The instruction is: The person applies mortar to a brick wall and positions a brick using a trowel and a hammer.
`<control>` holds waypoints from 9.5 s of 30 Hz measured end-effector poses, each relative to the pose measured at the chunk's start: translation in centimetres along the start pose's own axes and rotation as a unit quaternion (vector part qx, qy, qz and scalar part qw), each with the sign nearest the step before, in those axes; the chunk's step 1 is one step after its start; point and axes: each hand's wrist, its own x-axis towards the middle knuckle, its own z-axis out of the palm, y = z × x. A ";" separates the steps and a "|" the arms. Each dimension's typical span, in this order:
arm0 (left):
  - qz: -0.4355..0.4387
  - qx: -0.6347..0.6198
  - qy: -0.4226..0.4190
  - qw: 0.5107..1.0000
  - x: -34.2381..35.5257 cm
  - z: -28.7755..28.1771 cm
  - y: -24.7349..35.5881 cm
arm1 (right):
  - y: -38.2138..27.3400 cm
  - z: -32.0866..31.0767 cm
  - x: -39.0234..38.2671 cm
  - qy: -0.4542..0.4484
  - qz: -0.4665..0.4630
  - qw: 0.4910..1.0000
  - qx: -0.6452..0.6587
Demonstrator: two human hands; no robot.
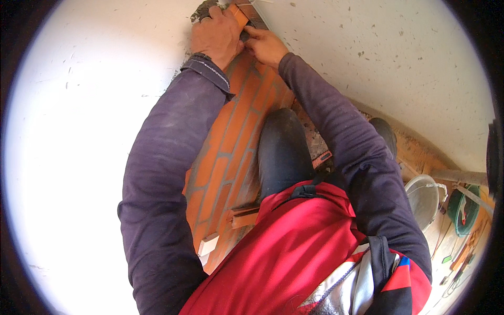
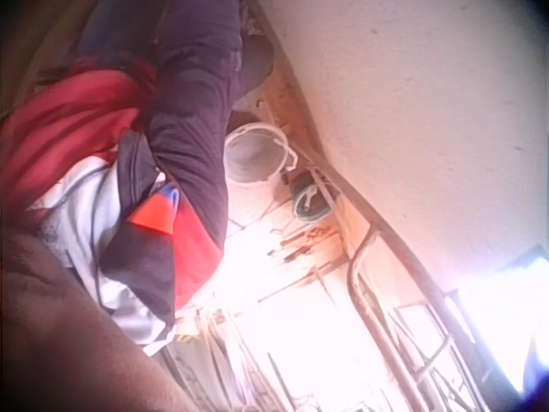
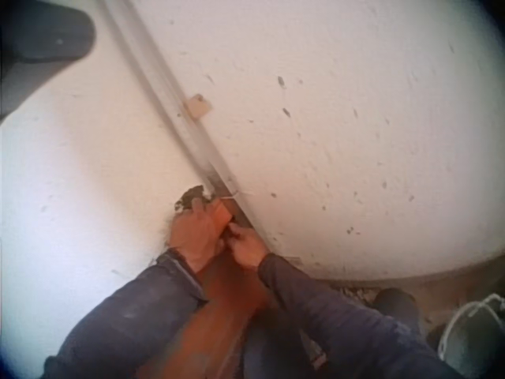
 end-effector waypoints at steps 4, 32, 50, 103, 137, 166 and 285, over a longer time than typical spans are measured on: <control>0.004 0.005 0.023 1.000 0.0 -0.3 -0.2 | 0.1 -0.5 -0.1 0.005 -0.089 0.995 -0.051; -0.011 -0.038 -0.009 0.999 0.7 -0.1 -0.8 | -2.3 0.1 3.9 -0.050 -0.012 0.833 -0.550; -0.011 -0.049 -0.023 0.998 0.7 0.3 -0.8 | -3.2 -0.8 2.8 -0.049 -0.011 0.852 -0.520; -0.004 -0.048 -0.019 0.999 0.5 0.0 -1.0 | -2.9 -0.8 2.8 -0.071 0.012 0.847 -0.526; -0.013 -0.035 0.001 0.999 0.5 0.1 -0.7 | -0.9 -1.9 2.1 -0.054 -0.048 0.932 -0.356; -0.012 -0.040 -0.032 0.999 0.8 0.0 -0.8 | 1.5 -3.1 -3.6 0.028 -0.030 0.981 -0.190; 0.088 -0.652 -0.336 0.674 -21.0 7.1 43.0 | 22.9 -30.7 -27.2 -0.295 0.569 0.622 -0.450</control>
